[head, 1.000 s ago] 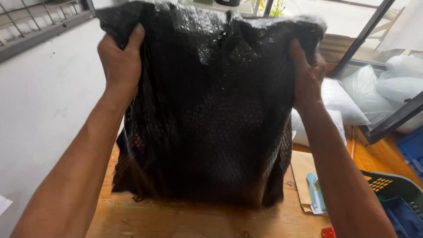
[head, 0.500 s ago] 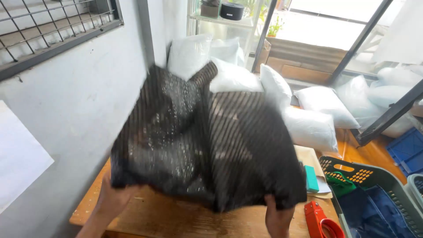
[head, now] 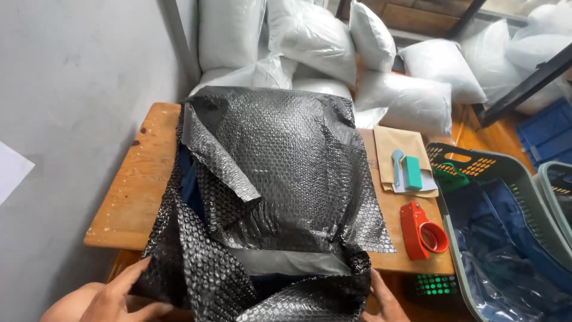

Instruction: A person is wrapping a large pillow in black bubble wrap, smoothing the material and folding it around the pillow.

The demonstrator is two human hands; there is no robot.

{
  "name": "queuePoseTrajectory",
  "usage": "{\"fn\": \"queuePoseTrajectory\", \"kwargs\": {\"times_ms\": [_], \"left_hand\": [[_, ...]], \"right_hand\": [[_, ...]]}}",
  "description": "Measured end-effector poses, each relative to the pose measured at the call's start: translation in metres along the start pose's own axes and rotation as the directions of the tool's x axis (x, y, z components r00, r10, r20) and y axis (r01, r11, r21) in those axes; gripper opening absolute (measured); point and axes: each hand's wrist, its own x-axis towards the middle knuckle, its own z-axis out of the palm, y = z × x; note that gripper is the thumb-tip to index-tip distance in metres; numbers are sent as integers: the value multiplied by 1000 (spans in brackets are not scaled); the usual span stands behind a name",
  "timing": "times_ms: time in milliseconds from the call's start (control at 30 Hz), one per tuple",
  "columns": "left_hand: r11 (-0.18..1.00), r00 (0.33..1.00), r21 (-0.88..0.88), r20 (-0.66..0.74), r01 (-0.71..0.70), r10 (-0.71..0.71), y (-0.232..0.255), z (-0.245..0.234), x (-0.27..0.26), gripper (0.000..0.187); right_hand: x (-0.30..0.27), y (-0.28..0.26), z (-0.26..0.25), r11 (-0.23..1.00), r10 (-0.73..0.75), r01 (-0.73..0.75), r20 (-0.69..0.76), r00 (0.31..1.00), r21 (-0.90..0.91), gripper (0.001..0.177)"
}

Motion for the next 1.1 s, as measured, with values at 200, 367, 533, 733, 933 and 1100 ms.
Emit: {"fn": "queuePoseTrajectory", "kwargs": {"times_ms": [200, 367, 533, 733, 933, 1100], "left_hand": [[789, 998, 613, 66, -41, 1, 29, -23, -6, 80], [936, 976, 326, -117, -136, 183, 90, -25, -10, 48], [684, 880, 592, 98, -426, 464, 195, 5, -13, 97], [690, 915, 602, 299, -401, 271, 250, 25, 50, 113], [950, 956, 107, 51, -293, 289, 204, -1, 105, 53], [937, 937, 1, 24, -349, 349, 80, -67, 192, 25]], "right_hand": [[8, -78, -15, 863, -468, 346, -321, 824, -370, 28], [56, -122, -5, 711, -634, 334, -358, 685, -619, 23], [120, -126, -4, 929, 364, -297, -398, 842, 222, 71], [134, -65, -18, 902, 179, 15, -404, 897, 432, 55], [135, -49, -28, 910, 183, 5, -413, 892, 414, 53], [127, -67, -9, 996, 27, -69, -542, 840, -58, 52]]}}
